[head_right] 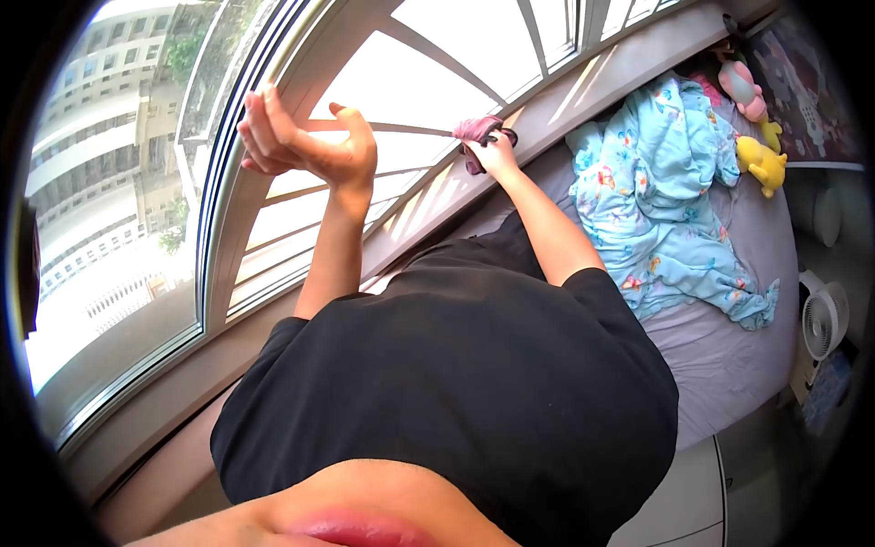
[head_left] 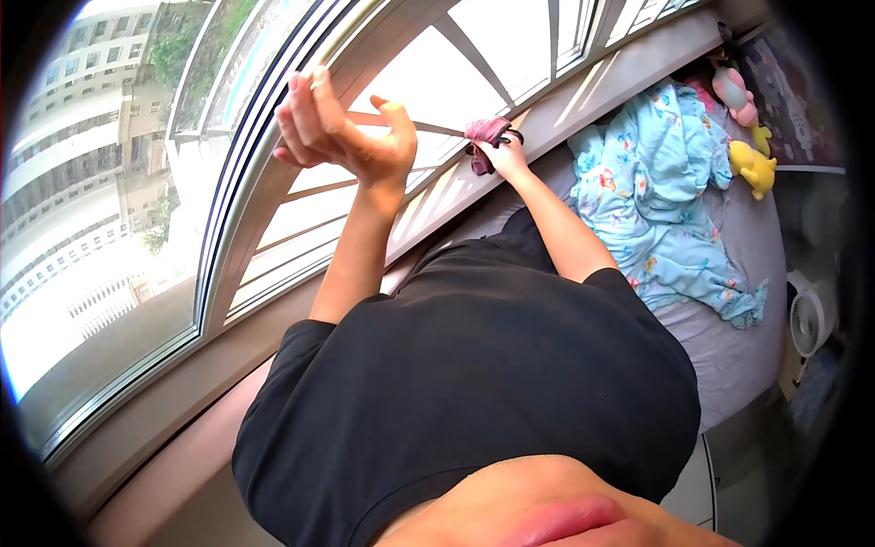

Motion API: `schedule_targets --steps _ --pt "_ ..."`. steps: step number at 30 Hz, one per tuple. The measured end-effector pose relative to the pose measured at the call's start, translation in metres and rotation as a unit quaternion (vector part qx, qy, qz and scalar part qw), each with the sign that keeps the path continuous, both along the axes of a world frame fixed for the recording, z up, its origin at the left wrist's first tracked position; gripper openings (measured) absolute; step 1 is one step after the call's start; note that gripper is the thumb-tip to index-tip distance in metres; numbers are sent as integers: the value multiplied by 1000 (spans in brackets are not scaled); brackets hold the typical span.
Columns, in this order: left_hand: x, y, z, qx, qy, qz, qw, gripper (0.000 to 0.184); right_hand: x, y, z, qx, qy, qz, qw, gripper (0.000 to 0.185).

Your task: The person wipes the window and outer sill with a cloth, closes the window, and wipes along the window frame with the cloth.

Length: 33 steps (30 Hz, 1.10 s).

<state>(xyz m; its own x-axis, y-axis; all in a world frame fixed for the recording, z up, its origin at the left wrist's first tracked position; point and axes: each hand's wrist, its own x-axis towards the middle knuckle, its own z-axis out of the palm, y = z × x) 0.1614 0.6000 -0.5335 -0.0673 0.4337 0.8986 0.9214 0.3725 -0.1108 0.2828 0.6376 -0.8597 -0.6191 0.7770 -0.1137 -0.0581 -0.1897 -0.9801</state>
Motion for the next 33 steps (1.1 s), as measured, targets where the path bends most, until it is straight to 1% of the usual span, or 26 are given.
schedule_targets --steps 1,3,4,5,6,7,8,9,10,11,13,15,16,17,19,21,23,24,25,27,28,33 --pt "1 3 0 11 20 31 999 69 6 6 6 -31 -5 20 999 16" --pt "-2 8 -5 22 43 76 996 67 12 14 -22 108 -37 15 993 17" --pt "-4 10 -5 27 81 98 992 66 14 18 -23 58 -62 48 995 17" --pt "-3 11 -5 26 82 109 990 66 17 22 -24 59 -62 59 995 17" --pt "-2 12 -5 33 80 101 991 62 19 26 -23 46 -46 79 995 19" --pt "-3 12 -5 41 77 92 992 59 22 33 -10 34 -31 97 994 21" --pt "-6 11 -6 42 94 106 989 58 25 40 0 70 -114 136 982 22" --pt "-8 11 -8 52 96 107 988 57 26 40 -7 74 -117 145 980 22" --pt "-8 11 -9 56 90 101 989 56 27 36 -19 172 -185 157 955 22" --pt "-9 11 -10 61 85 97 990 56 27 36 -21 269 -247 167 916 23" --pt "-13 12 -12 81 94 93 988 52 31 38 -20 293 -242 176 908 23" --pt "-10 12 -12 88 80 90 989 51 32 45 -14 299 -359 174 867 21" --pt "-8 13 -10 91 77 93 988 48 34 48 -11 327 -364 165 857 20" --pt "-6 11 -8 89 77 99 988 46 33 54 -5 351 -390 188 830 20" --pt "-4 8 -2 65 83 86 991 48 33 61 -6 420 -431 195 774 23" --pt "-3 9 -2 71 81 87 990 48 37 62 1 462 -442 192 745 26" --pt "-2 7 2 60 81 81 992 47 35 53 -1 467 -441 192 742 27" --pt "0 6 2 60 65 79 993 46 32 50 -5 433 -432 196 766 36" --pt "1 6 2 65 59 71 994 46 27 47 -2 416 -430 214 772 39" --pt "2 6 3 69 53 68 994 44 17 41 3 404 -443 242 763 41" --pt "0 7 -2 94 29 64 993 42 16 38 3 405 -443 246 761 41" --pt "0 7 -6 98 32 69 992 40 10 30 -5 419 -401 227 782 39"
